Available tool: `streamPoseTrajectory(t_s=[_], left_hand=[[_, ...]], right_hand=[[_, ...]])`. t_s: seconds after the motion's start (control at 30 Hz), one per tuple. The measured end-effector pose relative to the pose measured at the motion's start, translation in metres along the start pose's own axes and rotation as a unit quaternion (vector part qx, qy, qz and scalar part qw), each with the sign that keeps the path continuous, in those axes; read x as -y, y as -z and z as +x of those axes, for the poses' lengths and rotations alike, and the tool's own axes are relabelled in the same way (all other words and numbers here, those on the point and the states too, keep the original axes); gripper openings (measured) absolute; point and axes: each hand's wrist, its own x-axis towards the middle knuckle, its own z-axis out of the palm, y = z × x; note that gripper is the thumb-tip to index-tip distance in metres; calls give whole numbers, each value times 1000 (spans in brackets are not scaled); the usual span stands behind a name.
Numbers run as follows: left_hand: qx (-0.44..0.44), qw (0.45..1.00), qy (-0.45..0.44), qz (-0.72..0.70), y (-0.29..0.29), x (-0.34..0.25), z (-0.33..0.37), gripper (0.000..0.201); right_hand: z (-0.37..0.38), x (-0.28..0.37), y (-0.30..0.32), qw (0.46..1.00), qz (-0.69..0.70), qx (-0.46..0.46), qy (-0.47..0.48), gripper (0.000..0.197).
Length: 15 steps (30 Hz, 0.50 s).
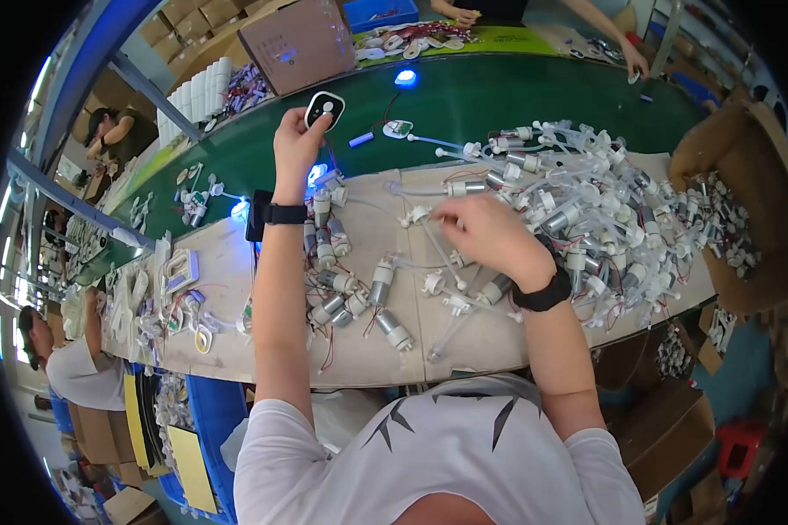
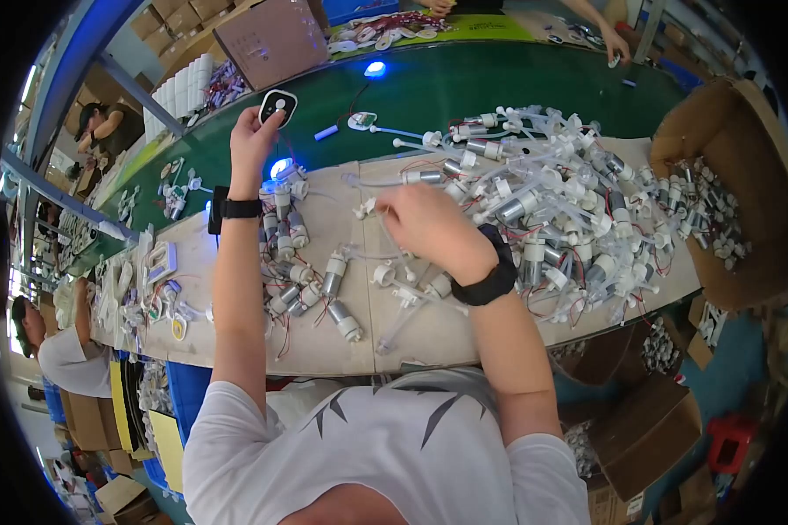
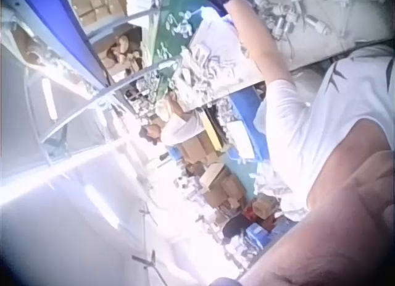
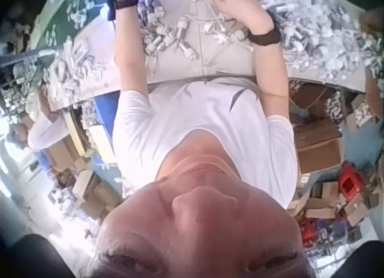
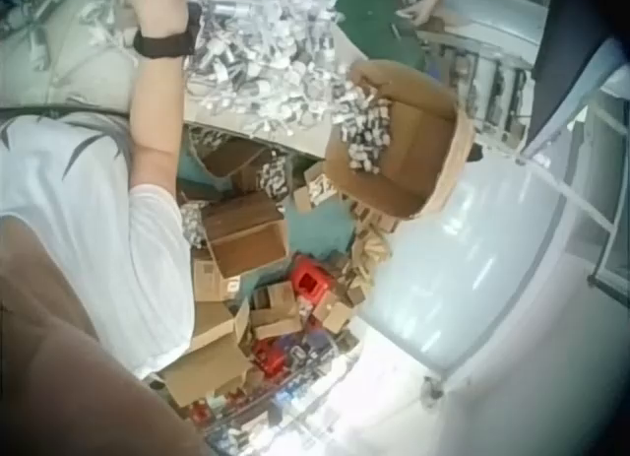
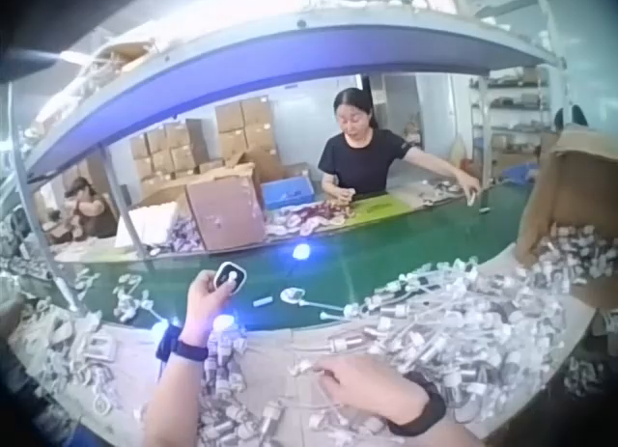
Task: Assembling and testing LED light units by connecting small circuit boards to wiring harnesses on a factory production line.
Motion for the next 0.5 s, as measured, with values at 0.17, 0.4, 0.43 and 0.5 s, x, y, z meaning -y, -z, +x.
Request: streamPoseTrajectory(t_s=[0.17,0.4,0.43,0.5], left_hand=[[-28,997,48,-54,1,-1,-6,23],[11,999,13,-52,-5,0,-11,25],[28,998,4,-53,-6,0,-15,24],[27,997,12,-73,-10,-1,-26,23]], right_hand=[[23,-31,21,945,-250,-137,-158,18],[49,-92,24,921,-260,-86,-279,23],[51,-91,24,920,-260,-84,-280,23],[52,-91,26,914,-263,-81,-299,23]])
